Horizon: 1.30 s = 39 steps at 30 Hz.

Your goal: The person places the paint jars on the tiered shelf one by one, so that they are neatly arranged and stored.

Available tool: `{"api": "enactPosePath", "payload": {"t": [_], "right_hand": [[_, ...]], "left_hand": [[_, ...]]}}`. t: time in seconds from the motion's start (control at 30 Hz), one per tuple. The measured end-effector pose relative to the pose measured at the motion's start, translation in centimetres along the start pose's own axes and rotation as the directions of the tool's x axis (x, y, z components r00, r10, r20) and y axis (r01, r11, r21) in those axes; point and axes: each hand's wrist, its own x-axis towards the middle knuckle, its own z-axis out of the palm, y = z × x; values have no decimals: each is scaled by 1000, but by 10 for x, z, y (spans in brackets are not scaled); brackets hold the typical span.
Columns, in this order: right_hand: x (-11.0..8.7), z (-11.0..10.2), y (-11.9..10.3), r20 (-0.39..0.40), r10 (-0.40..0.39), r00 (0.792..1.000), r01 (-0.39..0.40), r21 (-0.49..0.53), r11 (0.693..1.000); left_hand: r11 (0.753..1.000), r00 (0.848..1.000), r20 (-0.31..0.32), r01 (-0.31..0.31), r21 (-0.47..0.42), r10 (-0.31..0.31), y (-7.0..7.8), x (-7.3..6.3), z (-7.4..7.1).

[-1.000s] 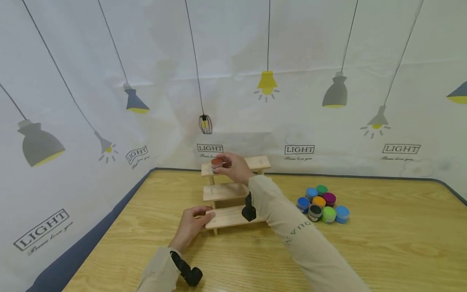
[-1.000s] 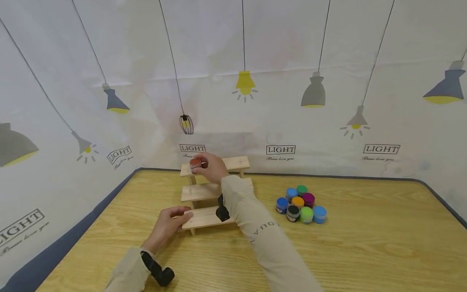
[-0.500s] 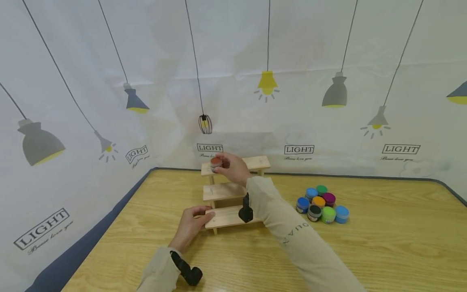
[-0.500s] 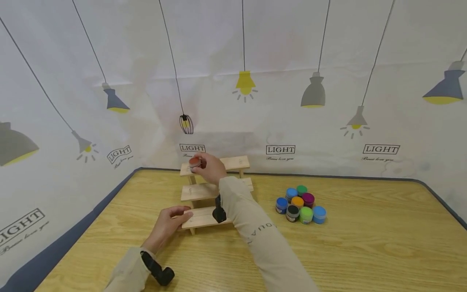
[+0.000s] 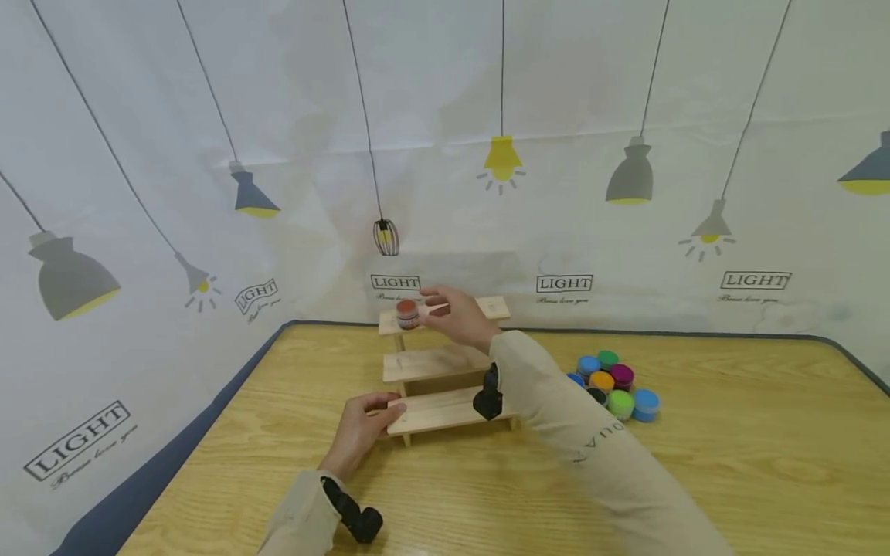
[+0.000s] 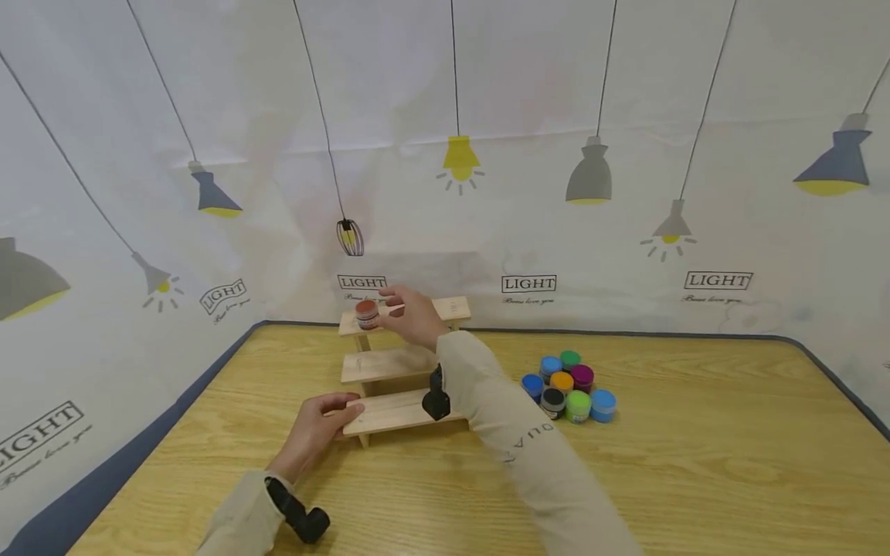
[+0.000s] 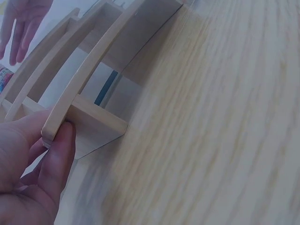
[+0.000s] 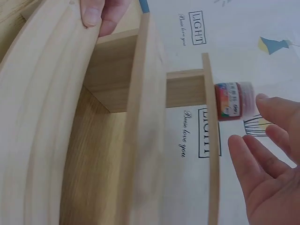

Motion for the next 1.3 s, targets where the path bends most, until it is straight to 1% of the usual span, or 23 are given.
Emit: {"api": "enactPosePath", "payload": {"t": [0.17,0.3,0.43,0.57,0.63,0.7,0.8,0.87,0.97,1.13,1.3], "right_hand": [[-10,-17,-4,-6,-25,1000,25,-13,1000],[-21,-29,-3,11,-91,996,91,-33,995],[-36,-39,6,45,-138,989,140,-27,990],[-56,-51,20,84,-152,985,154,-9,988],[-67,-58,26,91,-158,983,161,-22,987],[-79,-65,32,93,-154,984,157,-31,987],[-93,-76,42,75,-153,985,156,-46,987],[-101,-83,48,54,-148,988,150,-44,988],[-111,-93,56,11,-149,989,150,-51,987],[-130,-114,65,-37,-134,990,131,-71,989],[-151,-132,76,-93,-94,991,84,-111,990]], "left_hand": [[1000,1000,1,1,4,-1,0,0,-1],[1000,1000,-1,2,9,-2,0,0,0],[1000,1000,-8,10,12,-10,-1,1,-1],[1000,1000,3,10,0,-10,0,1,-1],[1000,1000,11,10,0,-10,7,-4,-2],[1000,1000,13,10,-2,-10,7,-4,-2],[1000,1000,4,12,3,-12,5,-4,-1],[1000,1000,-4,12,-3,-12,-3,1,-1],[1000,1000,-3,8,-4,-8,-2,1,-2],[1000,1000,-1,5,-4,-5,-1,1,-1],[1000,1000,6,9,-11,-9,-1,0,-1]]}}
